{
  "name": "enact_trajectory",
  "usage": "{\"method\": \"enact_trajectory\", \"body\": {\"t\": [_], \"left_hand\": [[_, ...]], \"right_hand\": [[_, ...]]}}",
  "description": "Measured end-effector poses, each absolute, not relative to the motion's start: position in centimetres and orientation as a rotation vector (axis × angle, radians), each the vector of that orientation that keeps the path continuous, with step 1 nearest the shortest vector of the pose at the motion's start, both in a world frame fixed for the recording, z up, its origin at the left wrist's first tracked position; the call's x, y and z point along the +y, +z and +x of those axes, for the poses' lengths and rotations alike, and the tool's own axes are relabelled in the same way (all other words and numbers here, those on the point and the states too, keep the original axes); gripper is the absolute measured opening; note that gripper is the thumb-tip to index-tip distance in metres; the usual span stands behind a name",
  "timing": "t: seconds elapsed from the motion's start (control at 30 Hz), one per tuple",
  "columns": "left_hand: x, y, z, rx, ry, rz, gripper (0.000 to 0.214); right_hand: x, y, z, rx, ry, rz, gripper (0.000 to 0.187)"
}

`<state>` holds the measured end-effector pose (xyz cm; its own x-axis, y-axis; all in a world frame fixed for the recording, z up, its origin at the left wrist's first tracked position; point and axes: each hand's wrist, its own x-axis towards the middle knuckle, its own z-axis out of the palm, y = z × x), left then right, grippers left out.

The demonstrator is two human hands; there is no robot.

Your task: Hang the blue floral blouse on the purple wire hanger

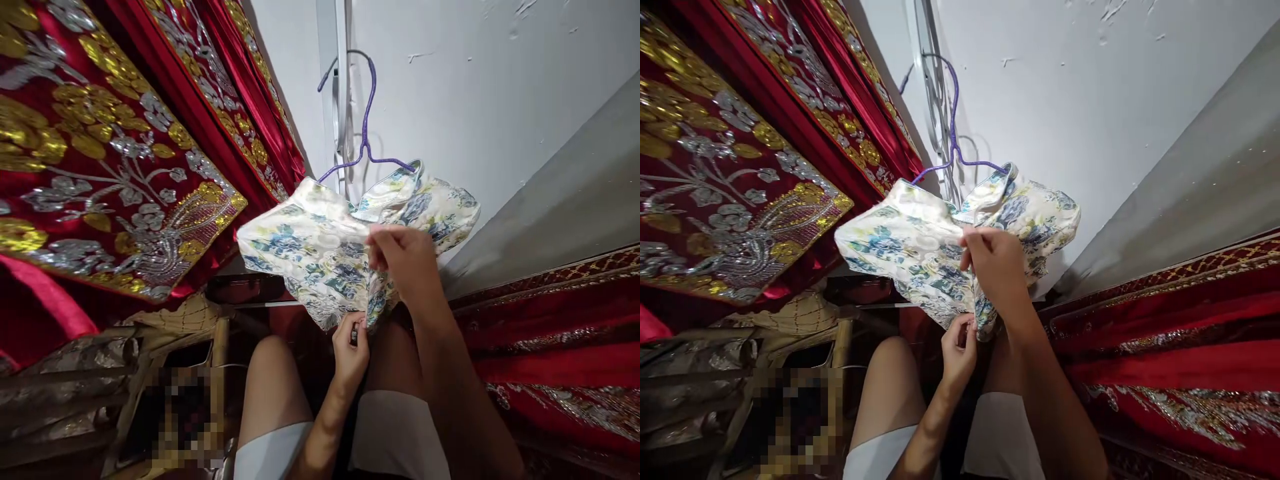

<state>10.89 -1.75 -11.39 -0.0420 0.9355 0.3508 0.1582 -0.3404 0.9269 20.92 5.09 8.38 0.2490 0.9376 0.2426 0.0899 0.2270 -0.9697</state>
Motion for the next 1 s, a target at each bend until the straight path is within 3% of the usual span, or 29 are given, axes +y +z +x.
{"method": "enact_trajectory", "body": {"t": [0.13, 0.27, 0.4, 0.53, 0.73, 0.87, 1.0], "left_hand": [[-3.1, -11.7, 10.7, 1.157, 1.373, 1.612, 0.018], [-2.3, -10.3, 8.8, 1.181, 1.404, 1.648, 0.013], [1.4, -4.0, 6.5, 1.112, 1.641, 1.736, 0.014], [5.6, 4.2, 6.2, 0.929, 1.834, 1.981, 0.04], [6.8, 9.3, 7.2, 0.952, 1.709, 2.26, 0.01], [6.6, 10.5, 5.7, 0.994, 2.093, 2.064, 0.006], [8.9, 10.3, 1.2, 0.934, 2.327, 1.429, 0.015]], "right_hand": [[5.9, 11.5, 20.7, -1.096, 0.849, -1.068, 0.029], [4.3, 10.5, 20.6, -1.188, 0.896, -0.966, 0.03], [3.6, 9.5, 20.6, -1.211, 0.913, -0.928, 0.032], [3.5, 9.8, 20.4, -1.256, 0.865, -0.902, 0.031], [5.1, 7.4, 20.0, -1.288, 0.601, -0.993, 0.029], [6.2, 3.8, 20.7, -1.438, 0.544, -1.192, 0.038], [3.6, 0.7, 21.7, -1.398, 0.645, -1.278, 0.041]]}}
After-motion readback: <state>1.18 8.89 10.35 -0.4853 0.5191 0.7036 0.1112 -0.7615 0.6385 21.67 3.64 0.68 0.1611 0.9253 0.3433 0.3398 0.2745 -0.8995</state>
